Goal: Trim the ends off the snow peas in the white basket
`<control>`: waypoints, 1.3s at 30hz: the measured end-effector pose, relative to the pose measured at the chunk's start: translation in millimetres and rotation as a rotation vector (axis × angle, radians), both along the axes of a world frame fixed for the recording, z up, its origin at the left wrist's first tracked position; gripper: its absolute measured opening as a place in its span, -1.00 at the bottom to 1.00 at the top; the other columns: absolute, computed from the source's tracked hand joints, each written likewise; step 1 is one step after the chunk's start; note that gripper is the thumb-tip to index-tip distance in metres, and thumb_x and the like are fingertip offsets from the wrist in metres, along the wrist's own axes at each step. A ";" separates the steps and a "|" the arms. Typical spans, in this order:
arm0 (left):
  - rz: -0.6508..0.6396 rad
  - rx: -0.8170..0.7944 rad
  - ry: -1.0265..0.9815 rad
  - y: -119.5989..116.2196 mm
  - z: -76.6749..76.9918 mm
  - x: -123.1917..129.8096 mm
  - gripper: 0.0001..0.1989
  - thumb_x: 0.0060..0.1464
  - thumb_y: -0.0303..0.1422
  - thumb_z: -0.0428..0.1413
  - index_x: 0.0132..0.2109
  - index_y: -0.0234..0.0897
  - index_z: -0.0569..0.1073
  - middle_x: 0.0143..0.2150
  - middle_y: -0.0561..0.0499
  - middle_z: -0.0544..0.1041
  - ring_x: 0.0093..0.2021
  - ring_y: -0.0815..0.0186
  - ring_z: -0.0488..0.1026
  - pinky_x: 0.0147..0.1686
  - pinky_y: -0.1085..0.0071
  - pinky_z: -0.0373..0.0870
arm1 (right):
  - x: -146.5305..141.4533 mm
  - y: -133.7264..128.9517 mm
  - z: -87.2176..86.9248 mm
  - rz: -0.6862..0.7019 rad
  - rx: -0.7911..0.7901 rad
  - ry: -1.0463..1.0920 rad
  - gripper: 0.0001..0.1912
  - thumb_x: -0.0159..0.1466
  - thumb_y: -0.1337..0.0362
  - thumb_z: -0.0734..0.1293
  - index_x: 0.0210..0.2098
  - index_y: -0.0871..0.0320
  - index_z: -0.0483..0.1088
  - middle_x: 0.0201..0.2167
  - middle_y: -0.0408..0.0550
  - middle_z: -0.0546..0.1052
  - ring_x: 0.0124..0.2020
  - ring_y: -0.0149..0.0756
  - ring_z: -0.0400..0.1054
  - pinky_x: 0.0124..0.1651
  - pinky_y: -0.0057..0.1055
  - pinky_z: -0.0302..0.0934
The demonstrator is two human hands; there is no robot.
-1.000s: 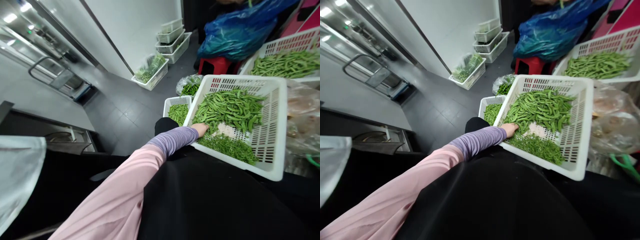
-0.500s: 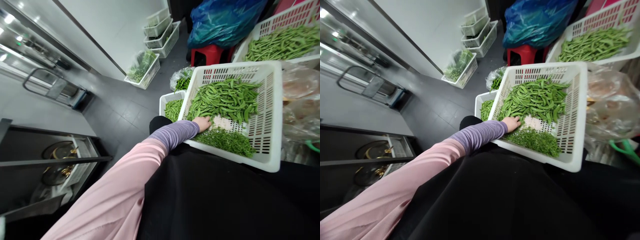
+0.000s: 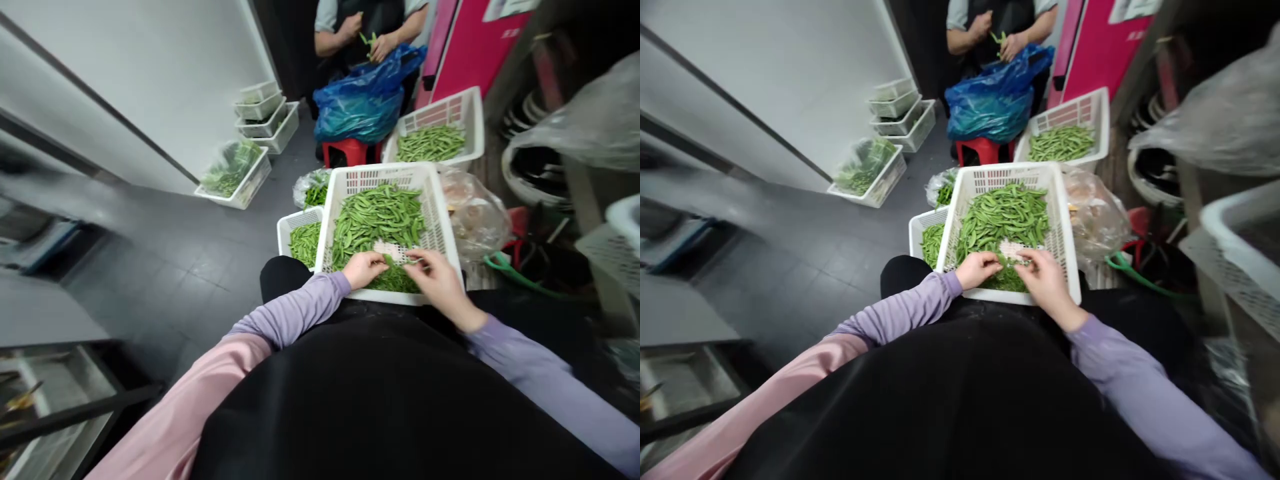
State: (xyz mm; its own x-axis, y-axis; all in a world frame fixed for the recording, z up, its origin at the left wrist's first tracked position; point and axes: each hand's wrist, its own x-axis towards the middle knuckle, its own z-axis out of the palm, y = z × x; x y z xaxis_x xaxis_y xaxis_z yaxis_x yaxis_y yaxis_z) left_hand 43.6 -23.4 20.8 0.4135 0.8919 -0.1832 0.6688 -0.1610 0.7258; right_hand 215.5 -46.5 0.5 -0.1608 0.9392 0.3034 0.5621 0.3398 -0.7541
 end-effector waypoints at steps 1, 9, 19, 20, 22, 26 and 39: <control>-0.012 0.008 0.007 -1.4 3.1 1.9 -0.87 0.01 -0.44 0.03 -0.37 -0.37 0.47 -0.45 0.08 0.45 -0.41 0.48 0.33 -0.34 0.58 0.26 | 0.0 -1.9 -1.2 0.015 -0.008 -0.010 -0.73 0.18 0.14 0.26 -0.22 0.19 0.39 -0.32 -0.03 0.42 -0.43 -0.35 0.31 -0.33 -0.33 0.28; 0.211 -0.249 -0.104 10.5 8.6 15.6 -0.87 -0.01 -0.45 0.06 -0.30 -0.41 0.46 -0.60 0.12 0.39 -0.56 0.51 0.32 -0.43 0.55 0.33 | -0.1 14.5 -14.8 0.023 0.011 -0.031 -0.82 0.18 0.23 0.21 -0.35 0.10 0.43 -0.40 -0.05 0.47 -0.35 -0.22 0.35 -0.28 -0.28 0.26; 0.324 -0.538 -0.412 18.6 5.0 30.3 -0.91 0.07 -0.52 -0.01 -0.40 -0.43 0.31 -0.62 0.18 0.33 -0.67 0.60 0.29 -0.58 0.58 0.35 | 7.8 18.3 -13.0 0.062 0.041 -0.140 -0.81 0.21 0.30 0.16 -0.35 0.10 0.41 -0.35 -0.02 0.47 -0.26 -0.22 0.34 -0.21 -0.30 0.24; 0.331 -0.565 -0.424 18.6 -0.8 31.2 -0.91 0.07 -0.52 -0.01 -0.40 -0.43 0.31 -0.61 0.18 0.32 -0.67 0.60 0.28 -0.58 0.58 0.36 | 7.7 18.6 -11.3 0.037 0.037 -0.069 -0.82 0.20 0.29 0.17 -0.37 0.10 0.41 -0.36 -0.02 0.47 -0.27 -0.22 0.35 -0.21 -0.29 0.24; 0.350 -0.612 -0.368 18.1 -16.7 30.8 -0.91 0.07 -0.52 -0.02 -0.40 -0.43 0.30 -0.62 0.18 0.30 -0.69 0.60 0.26 -0.59 0.57 0.36 | 8.9 20.4 -9.2 -0.065 -0.001 0.098 -0.85 0.16 0.25 0.20 -0.39 0.11 0.39 -0.37 -0.03 0.47 -0.31 -0.23 0.36 -0.24 -0.27 0.27; 0.356 -0.608 -0.054 16.7 -47.6 20.9 -0.89 0.08 -0.53 -0.07 -0.31 -0.45 0.34 -0.62 0.16 0.27 -0.68 0.57 0.24 -0.57 0.54 0.36 | 15.9 25.9 -12.3 -0.169 -0.282 0.432 -0.78 0.04 0.13 0.30 -0.40 0.14 0.34 -0.50 -0.08 0.43 -0.50 -0.25 0.37 -0.38 -0.27 0.30; -0.428 0.121 0.502 26.4 10.8 23.5 -0.69 0.09 -0.35 -0.13 -0.29 -0.35 0.48 -0.33 -0.10 0.51 -0.32 0.30 0.43 -0.27 0.40 0.32 | 15.4 16.3 -9.4 -0.079 -0.082 0.071 -0.71 0.12 0.16 0.25 -0.20 0.16 0.31 -0.25 0.10 0.45 -0.16 -0.07 0.32 -0.04 -0.07 0.15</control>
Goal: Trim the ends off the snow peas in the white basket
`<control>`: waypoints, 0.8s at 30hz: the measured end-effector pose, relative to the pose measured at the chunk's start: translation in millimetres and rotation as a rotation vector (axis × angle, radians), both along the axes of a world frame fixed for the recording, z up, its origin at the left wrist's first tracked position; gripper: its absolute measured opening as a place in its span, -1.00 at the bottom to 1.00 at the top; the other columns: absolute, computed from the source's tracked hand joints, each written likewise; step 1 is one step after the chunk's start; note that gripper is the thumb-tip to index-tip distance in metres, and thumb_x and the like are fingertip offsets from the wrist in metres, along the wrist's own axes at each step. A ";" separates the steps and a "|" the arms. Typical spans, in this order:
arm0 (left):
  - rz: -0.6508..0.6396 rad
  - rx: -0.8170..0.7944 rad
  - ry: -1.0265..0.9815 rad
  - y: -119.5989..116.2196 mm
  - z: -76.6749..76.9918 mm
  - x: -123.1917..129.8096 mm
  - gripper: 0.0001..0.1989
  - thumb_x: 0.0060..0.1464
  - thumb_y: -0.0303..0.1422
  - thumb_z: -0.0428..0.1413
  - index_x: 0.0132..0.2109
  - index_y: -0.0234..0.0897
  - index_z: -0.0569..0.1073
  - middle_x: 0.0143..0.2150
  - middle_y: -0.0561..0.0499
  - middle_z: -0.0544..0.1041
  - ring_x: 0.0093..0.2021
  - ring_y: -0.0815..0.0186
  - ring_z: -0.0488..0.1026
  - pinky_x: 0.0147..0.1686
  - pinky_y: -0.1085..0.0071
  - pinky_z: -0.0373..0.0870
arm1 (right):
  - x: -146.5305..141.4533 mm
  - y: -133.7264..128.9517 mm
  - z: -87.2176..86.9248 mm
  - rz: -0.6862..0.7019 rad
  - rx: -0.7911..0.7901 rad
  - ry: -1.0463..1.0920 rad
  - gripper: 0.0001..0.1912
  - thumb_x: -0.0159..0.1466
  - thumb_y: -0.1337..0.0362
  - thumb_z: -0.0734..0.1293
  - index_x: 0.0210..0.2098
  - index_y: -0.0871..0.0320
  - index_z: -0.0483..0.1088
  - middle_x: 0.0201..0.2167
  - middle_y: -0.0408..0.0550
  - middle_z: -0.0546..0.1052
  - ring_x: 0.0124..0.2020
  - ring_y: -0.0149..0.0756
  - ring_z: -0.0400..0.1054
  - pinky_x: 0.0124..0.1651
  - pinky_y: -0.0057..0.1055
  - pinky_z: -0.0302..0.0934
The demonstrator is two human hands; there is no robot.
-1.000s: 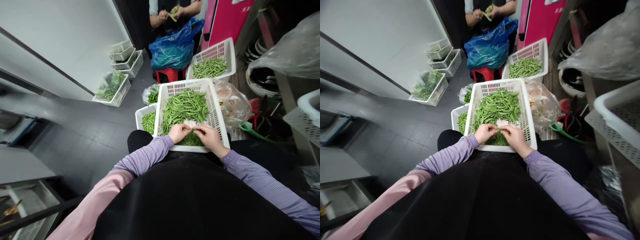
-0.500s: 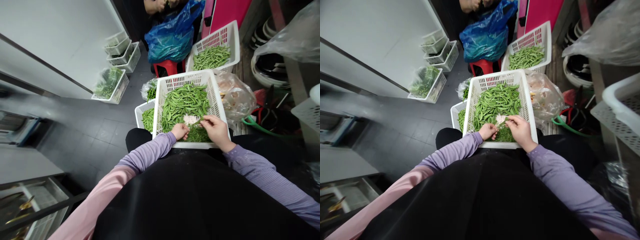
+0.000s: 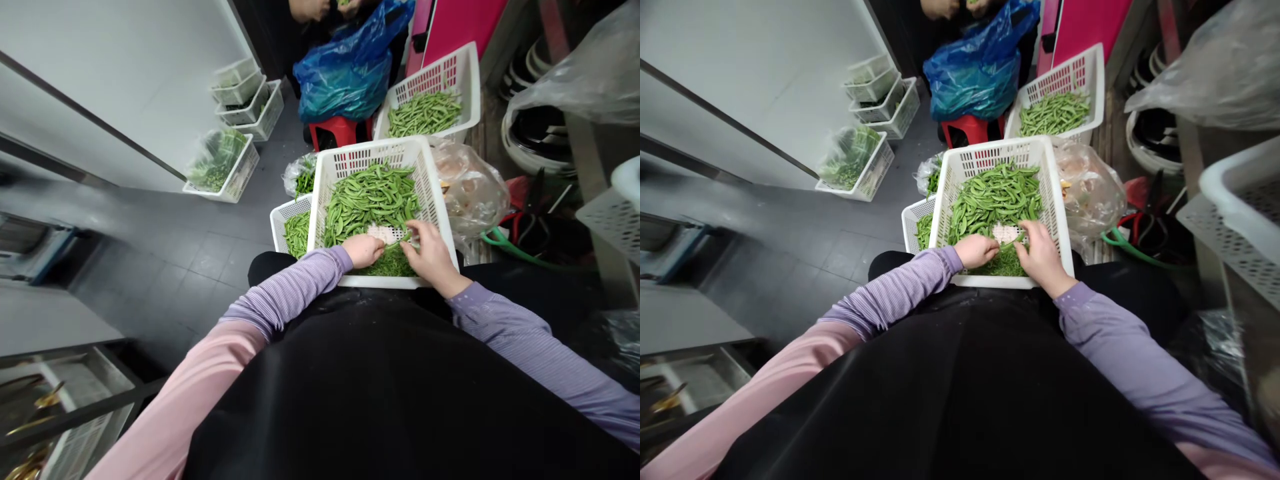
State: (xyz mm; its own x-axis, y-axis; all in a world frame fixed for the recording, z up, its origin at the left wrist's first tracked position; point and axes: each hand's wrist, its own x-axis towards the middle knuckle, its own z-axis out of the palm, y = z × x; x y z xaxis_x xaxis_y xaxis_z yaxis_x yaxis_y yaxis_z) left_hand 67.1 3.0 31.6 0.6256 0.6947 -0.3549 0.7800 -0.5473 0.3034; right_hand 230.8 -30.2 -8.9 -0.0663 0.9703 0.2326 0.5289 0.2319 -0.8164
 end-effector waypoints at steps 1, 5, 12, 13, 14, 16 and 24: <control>-0.036 0.062 0.033 1.3 4.3 -0.8 -0.71 0.06 -0.34 -0.11 -0.31 -0.35 0.48 -0.33 -0.11 0.51 -0.32 0.28 0.43 -0.29 0.40 0.31 | -1.0 -1.2 3.9 0.034 0.094 -0.130 -0.72 0.13 0.20 0.26 -0.17 0.16 0.32 -0.18 0.11 0.43 -0.08 -0.05 0.26 0.05 -0.04 0.04; -0.097 0.190 -0.061 7.8 14.9 -1.6 -0.75 -0.01 -0.32 -0.04 -0.41 -0.37 0.48 -0.35 -0.12 0.52 -0.34 0.28 0.43 -0.35 0.43 0.29 | -6.0 -0.8 8.0 0.133 0.177 -0.283 -0.87 0.16 0.27 0.24 -0.36 0.13 0.40 -0.35 0.01 0.48 -0.19 -0.11 0.29 0.04 -0.06 -0.01; 0.436 -0.213 -0.525 3.7 -34.0 22.4 -0.63 0.12 -0.41 -0.25 -0.21 -0.41 0.44 -0.44 0.00 0.47 -0.57 0.51 0.33 -0.50 0.55 0.30 | -7.3 15.8 -10.6 -0.227 -0.106 0.546 -0.88 0.02 0.26 0.32 -0.50 0.15 0.30 -0.58 -0.20 0.34 -0.55 -0.41 0.21 -0.41 -0.41 0.15; 0.430 -0.314 -0.491 1.9 -46.7 22.4 -0.64 0.12 -0.41 -0.22 -0.18 -0.40 0.44 -0.42 0.01 0.47 -0.57 0.51 0.34 -0.49 0.55 0.32 | -0.6 21.0 -9.8 -0.328 -0.100 0.672 -0.90 0.02 0.29 0.31 -0.52 0.15 0.27 -0.59 -0.22 0.31 -0.57 -0.44 0.19 -0.42 -0.44 0.15; 0.392 -0.376 -0.421 0.5 -59.1 20.1 -0.68 0.10 -0.41 -0.16 -0.18 -0.38 0.45 -0.40 0.01 0.47 -0.53 0.50 0.36 -0.44 0.53 0.35 | 8.2 26.9 -7.7 -0.437 -0.074 0.790 -0.91 0.03 0.33 0.29 -0.54 0.14 0.23 -0.60 -0.24 0.30 -0.58 -0.46 0.19 -0.43 -0.46 0.15; 0.291 -0.339 -0.255 0.2 -80.5 9.4 -0.72 -0.02 -0.49 -0.02 -0.14 -0.31 0.47 -0.27 -0.01 0.46 -0.36 0.44 0.42 -0.26 0.48 0.37 | 28.9 38.8 -0.1 -0.627 -0.015 0.991 -0.89 0.07 0.39 0.21 -0.55 0.12 0.17 -0.61 -0.24 0.31 -0.60 -0.48 0.20 -0.48 -0.48 0.15; 0.057 -0.081 0.261 21.2 -106.6 -25.7 -0.69 -0.01 -0.44 0.01 -0.09 -0.21 0.47 -0.07 -0.12 0.37 -0.12 0.20 0.40 -0.12 0.36 0.32 | 30.9 38.4 14.9 -0.211 -0.475 1.018 -0.87 -0.02 0.32 0.32 -0.44 0.18 0.32 -0.81 -0.35 0.08 -0.78 -0.54 -0.08 -0.70 -0.54 -0.14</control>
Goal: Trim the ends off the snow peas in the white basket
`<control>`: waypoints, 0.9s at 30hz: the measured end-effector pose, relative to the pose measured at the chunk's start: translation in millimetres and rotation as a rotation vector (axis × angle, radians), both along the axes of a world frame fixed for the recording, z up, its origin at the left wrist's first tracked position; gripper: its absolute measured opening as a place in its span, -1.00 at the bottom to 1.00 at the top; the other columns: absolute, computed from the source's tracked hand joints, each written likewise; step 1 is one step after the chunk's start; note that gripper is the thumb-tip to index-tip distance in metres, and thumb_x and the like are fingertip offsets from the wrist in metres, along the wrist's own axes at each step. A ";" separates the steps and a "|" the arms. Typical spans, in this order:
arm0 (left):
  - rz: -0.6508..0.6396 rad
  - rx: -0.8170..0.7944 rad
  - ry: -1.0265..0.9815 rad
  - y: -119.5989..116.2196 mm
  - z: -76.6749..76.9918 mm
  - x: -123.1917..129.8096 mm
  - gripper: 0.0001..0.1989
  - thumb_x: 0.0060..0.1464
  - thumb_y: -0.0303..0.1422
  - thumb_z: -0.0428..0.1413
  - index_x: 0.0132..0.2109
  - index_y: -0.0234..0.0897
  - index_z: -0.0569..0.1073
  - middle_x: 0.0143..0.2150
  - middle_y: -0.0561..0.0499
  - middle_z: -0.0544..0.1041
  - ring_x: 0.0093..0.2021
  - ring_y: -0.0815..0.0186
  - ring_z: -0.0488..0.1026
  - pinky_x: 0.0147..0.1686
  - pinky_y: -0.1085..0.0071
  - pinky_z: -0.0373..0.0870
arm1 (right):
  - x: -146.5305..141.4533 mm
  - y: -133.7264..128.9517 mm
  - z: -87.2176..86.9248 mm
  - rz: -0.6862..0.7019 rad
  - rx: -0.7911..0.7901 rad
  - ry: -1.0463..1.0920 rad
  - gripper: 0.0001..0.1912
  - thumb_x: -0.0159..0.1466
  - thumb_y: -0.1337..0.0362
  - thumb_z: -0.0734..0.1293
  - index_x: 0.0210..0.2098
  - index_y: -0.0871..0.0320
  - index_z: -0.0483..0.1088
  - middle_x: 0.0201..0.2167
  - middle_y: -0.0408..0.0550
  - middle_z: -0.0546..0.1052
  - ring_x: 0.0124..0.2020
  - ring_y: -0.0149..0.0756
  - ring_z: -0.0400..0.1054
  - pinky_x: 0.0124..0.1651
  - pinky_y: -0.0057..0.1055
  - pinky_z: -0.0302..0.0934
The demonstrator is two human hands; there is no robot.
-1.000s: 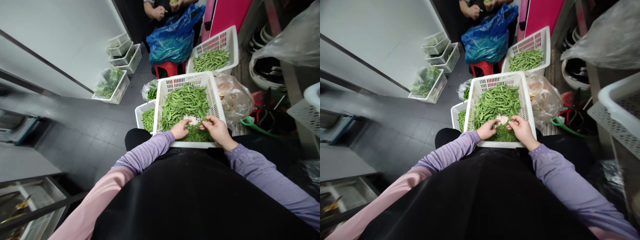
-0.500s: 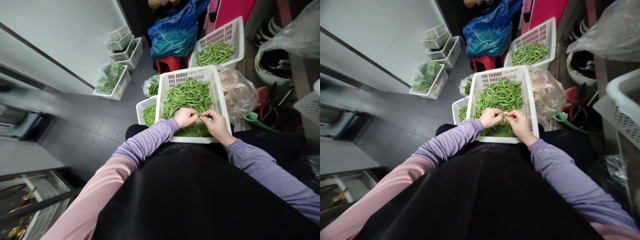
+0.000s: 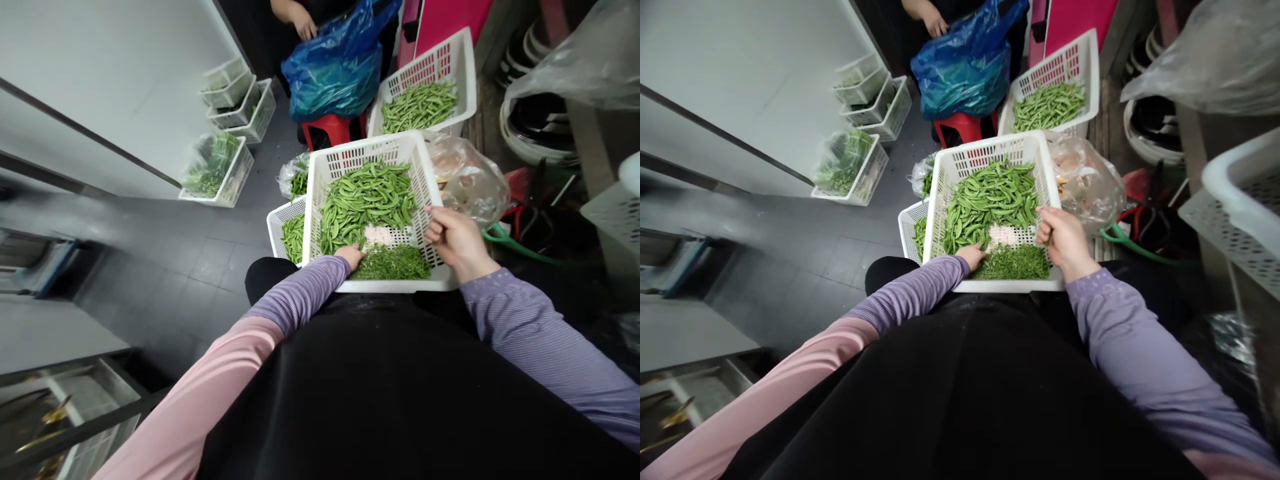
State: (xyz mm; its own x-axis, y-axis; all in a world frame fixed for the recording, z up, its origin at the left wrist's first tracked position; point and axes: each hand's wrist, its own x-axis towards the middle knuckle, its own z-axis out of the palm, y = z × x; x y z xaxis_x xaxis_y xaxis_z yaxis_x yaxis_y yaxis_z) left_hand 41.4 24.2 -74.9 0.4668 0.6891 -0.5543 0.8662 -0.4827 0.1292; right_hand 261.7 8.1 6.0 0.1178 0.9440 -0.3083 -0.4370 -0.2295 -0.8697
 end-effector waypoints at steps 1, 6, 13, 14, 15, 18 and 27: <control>-0.014 0.003 0.017 1.7 1.5 -0.1 -0.72 0.00 -0.41 0.02 -0.12 -0.23 0.48 -0.07 -0.12 0.37 -0.12 0.20 0.40 -0.13 0.36 0.32 | -5.7 -2.9 -3.0 0.098 -0.022 -0.034 -0.80 -0.04 0.26 0.35 -0.41 0.18 0.33 -0.82 -0.38 0.03 -0.79 -0.54 -0.12 -0.70 -0.53 -0.18; 0.233 0.070 -0.291 9.0 29.0 1.7 -0.81 0.02 -0.35 0.05 -0.23 -0.29 0.49 -0.21 -0.05 0.47 -0.24 0.32 0.43 -0.18 0.42 0.34 | -23.3 -12.3 -23.3 0.242 -0.055 -0.629 -0.78 -0.10 0.15 0.38 -0.56 0.17 0.38 -0.80 -0.25 0.20 -0.73 -0.45 0.02 -0.60 -0.44 -0.09; 0.776 -0.358 -0.763 -3.1 78.9 26.9 -0.90 0.01 -0.44 0.07 -0.42 -0.39 0.34 -0.71 0.20 0.28 -0.73 0.56 0.21 -0.65 0.60 0.24 | -50.4 -24.3 -29.7 0.455 0.185 -1.068 -0.74 -0.08 0.06 0.38 -0.60 0.13 0.37 -0.67 -0.18 0.34 -0.60 -0.39 0.13 -0.50 -0.43 -0.05; 0.793 -0.367 -0.789 -5.7 81.1 30.3 -0.88 -0.01 -0.43 0.09 -0.44 -0.39 0.33 -0.71 0.20 0.28 -0.74 0.57 0.20 -0.67 0.62 0.22 | -51.7 -25.6 -29.5 0.459 0.189 -1.045 -0.73 -0.09 0.06 0.38 -0.61 0.14 0.34 -0.69 -0.18 0.32 -0.62 -0.40 0.11 -0.51 -0.44 -0.07; 0.814 -0.370 -0.812 -8.0 82.2 32.7 -0.86 -0.01 -0.42 0.09 -0.46 -0.39 0.31 -0.70 0.20 0.29 -0.74 0.58 0.21 -0.68 0.63 0.21 | -51.7 -26.6 -29.3 0.469 0.170 -1.000 -0.72 -0.08 0.06 0.38 -0.63 0.14 0.32 -0.72 -0.20 0.29 -0.63 -0.41 0.09 -0.52 -0.44 -0.08; 0.857 -0.401 -0.854 -13.6 81.6 33.7 -0.81 0.08 -0.38 0.00 -0.46 -0.39 0.29 -0.63 0.16 0.32 -0.70 0.58 0.24 -0.65 0.61 0.24 | -46.1 -27.7 -29.0 0.513 0.018 -0.708 -0.67 -0.05 0.01 0.35 -0.62 0.15 0.28 -0.79 -0.23 0.21 -0.70 -0.46 0.01 -0.59 -0.46 -0.13; 0.233 0.087 -0.549 -35.8 86.9 27.9 -0.80 0.06 -0.41 -0.05 -0.40 -0.37 0.43 -0.50 0.04 0.43 -0.44 0.45 0.33 -0.35 0.54 0.25 | -35.2 -25.1 -27.1 0.500 -0.176 -0.144 -0.69 -0.09 0.11 0.41 -0.61 0.22 0.29 -0.82 -0.25 0.17 -0.76 -0.56 -0.04 -0.69 -0.55 -0.21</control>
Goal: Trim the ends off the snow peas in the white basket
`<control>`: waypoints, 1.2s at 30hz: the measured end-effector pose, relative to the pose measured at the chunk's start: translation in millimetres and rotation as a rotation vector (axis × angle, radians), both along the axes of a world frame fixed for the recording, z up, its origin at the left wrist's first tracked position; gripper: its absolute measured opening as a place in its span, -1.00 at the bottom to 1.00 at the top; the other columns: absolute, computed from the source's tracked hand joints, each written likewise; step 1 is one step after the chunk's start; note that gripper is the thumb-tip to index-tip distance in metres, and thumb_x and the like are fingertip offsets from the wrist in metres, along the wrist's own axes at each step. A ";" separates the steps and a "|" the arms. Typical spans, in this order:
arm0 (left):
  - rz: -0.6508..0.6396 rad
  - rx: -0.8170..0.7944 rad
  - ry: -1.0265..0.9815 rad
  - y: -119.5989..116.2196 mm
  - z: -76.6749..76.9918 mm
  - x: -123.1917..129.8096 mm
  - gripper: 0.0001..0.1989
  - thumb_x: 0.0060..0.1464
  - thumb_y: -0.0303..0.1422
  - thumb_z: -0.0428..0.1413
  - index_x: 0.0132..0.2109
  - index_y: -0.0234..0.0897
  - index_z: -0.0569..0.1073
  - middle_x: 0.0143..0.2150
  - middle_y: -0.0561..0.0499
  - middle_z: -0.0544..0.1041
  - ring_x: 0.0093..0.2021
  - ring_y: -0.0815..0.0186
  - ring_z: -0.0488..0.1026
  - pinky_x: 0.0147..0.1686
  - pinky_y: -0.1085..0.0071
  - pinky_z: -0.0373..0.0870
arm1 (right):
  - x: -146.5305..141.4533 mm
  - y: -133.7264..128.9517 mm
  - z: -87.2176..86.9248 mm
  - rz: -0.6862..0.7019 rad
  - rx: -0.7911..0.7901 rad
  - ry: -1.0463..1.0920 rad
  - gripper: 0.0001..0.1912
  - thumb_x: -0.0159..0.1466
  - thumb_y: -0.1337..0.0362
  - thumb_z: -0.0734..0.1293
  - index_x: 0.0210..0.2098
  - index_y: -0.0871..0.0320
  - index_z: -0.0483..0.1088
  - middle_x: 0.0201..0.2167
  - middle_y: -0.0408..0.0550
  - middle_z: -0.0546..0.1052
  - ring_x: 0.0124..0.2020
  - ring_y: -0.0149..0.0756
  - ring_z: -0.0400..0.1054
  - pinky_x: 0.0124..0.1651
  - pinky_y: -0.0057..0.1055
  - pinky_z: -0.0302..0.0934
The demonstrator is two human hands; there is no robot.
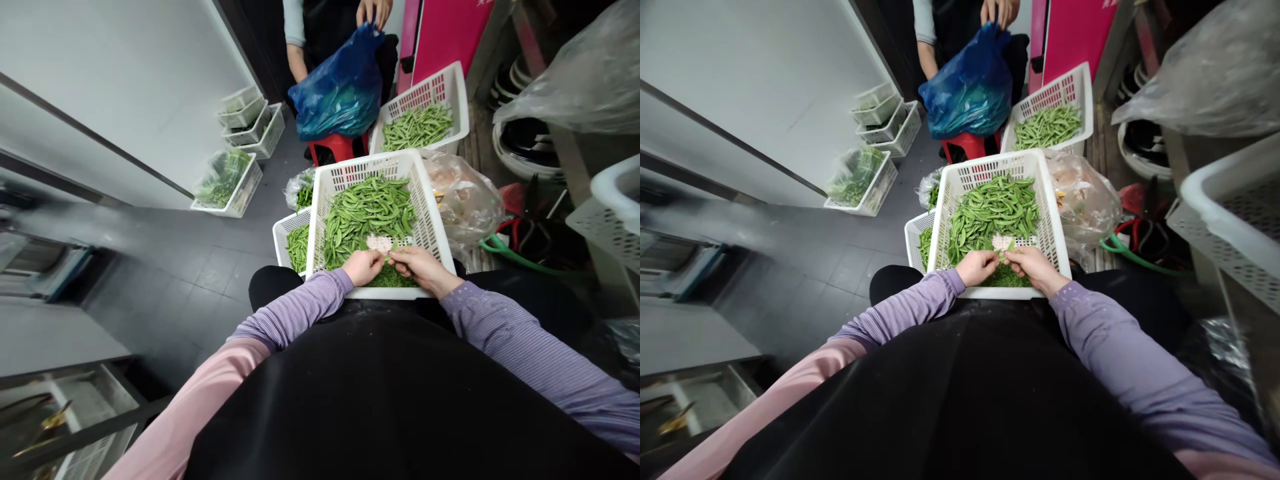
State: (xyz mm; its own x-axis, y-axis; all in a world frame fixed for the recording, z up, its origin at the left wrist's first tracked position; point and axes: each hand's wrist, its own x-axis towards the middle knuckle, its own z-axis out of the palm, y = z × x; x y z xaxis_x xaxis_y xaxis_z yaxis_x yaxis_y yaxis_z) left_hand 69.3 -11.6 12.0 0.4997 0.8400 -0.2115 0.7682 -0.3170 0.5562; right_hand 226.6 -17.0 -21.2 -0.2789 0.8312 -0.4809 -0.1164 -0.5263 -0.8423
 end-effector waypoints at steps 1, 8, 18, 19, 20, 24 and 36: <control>-0.054 0.029 0.030 -0.1 1.8 -0.2 -0.79 0.07 -0.41 -0.06 -0.40 -0.37 0.44 -0.47 0.02 0.45 -0.42 0.43 0.34 -0.33 0.53 0.25 | 0.1 -0.2 0.0 0.002 -0.002 0.005 -0.69 -0.10 0.11 0.41 -0.62 0.22 0.29 -0.83 -0.25 0.18 -0.76 -0.56 -0.05 -0.70 -0.55 -0.21; -0.120 -0.289 -0.217 4.4 5.2 -7.2 -0.80 0.04 -0.45 -0.06 -0.31 -0.38 0.46 -0.47 0.05 0.46 -0.53 0.51 0.35 -0.43 0.58 0.29 | 11.0 2.8 8.0 0.257 -0.019 0.065 -0.72 -0.11 0.14 0.41 -0.64 0.24 0.32 -0.82 -0.21 0.21 -0.77 -0.56 -0.03 -0.71 -0.53 -0.23; 0.216 0.005 -0.004 34.4 -10.1 -26.8 -0.69 0.04 -0.48 -0.06 -0.07 -0.31 0.43 -0.34 0.01 0.49 -0.29 0.39 0.41 -0.15 0.46 0.34 | 16.3 -1.3 27.5 0.395 -0.075 0.145 -0.78 -0.08 0.20 0.37 -0.53 0.28 0.40 -0.78 -0.21 0.21 -0.75 -0.56 -0.08 -0.70 -0.52 -0.30; 0.160 0.082 0.009 32.1 -6.1 -23.7 -0.65 0.05 -0.49 -0.07 -0.02 -0.29 0.39 -0.22 -0.02 0.48 -0.20 0.37 0.40 -0.08 0.46 0.31 | 16.2 -1.1 27.3 0.382 -0.083 0.145 -0.79 -0.08 0.21 0.37 -0.54 0.28 0.40 -0.77 -0.20 0.22 -0.75 -0.56 -0.07 -0.70 -0.52 -0.29; 0.093 0.150 0.028 29.2 -1.4 -20.2 -0.62 0.05 -0.49 -0.08 0.03 -0.27 0.35 -0.10 -0.05 0.44 -0.12 0.35 0.38 -0.04 0.45 0.28 | 16.1 -0.8 27.0 0.363 -0.090 0.147 -0.80 -0.08 0.22 0.36 -0.55 0.28 0.40 -0.76 -0.18 0.23 -0.75 -0.56 -0.06 -0.70 -0.52 -0.29; -0.251 0.266 0.165 19.1 15.3 -10.0 -0.59 0.11 -0.37 -0.10 0.12 -0.22 0.24 0.09 -0.09 0.25 -0.06 0.32 0.35 -0.08 0.45 0.29 | 16.0 -0.3 27.1 0.321 -0.119 0.159 -0.83 -0.11 0.25 0.32 -0.60 0.28 0.36 -0.70 -0.14 0.28 -0.76 -0.59 -0.06 -0.70 -0.53 -0.30; -0.435 -0.136 0.249 39.1 28.1 0.7 -0.87 -0.12 -0.44 0.12 -0.58 -0.33 0.43 -0.64 0.01 0.39 -0.58 0.39 0.32 -0.51 0.49 0.20 | 7.1 0.7 18.3 0.476 0.528 -0.448 -0.72 -0.06 0.06 0.34 -0.64 0.15 0.30 -0.69 -0.20 0.29 -0.58 -0.40 0.13 -0.48 -0.45 0.01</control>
State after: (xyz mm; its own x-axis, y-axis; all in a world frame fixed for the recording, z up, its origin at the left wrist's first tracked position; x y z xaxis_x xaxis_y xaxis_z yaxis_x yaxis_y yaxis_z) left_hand 69.9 27.5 40.1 0.7174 0.5220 -0.4614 0.6956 -0.5743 0.4317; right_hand 233.7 -16.3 -2.8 -0.5319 0.8201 -0.2110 0.4228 0.0413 -0.9053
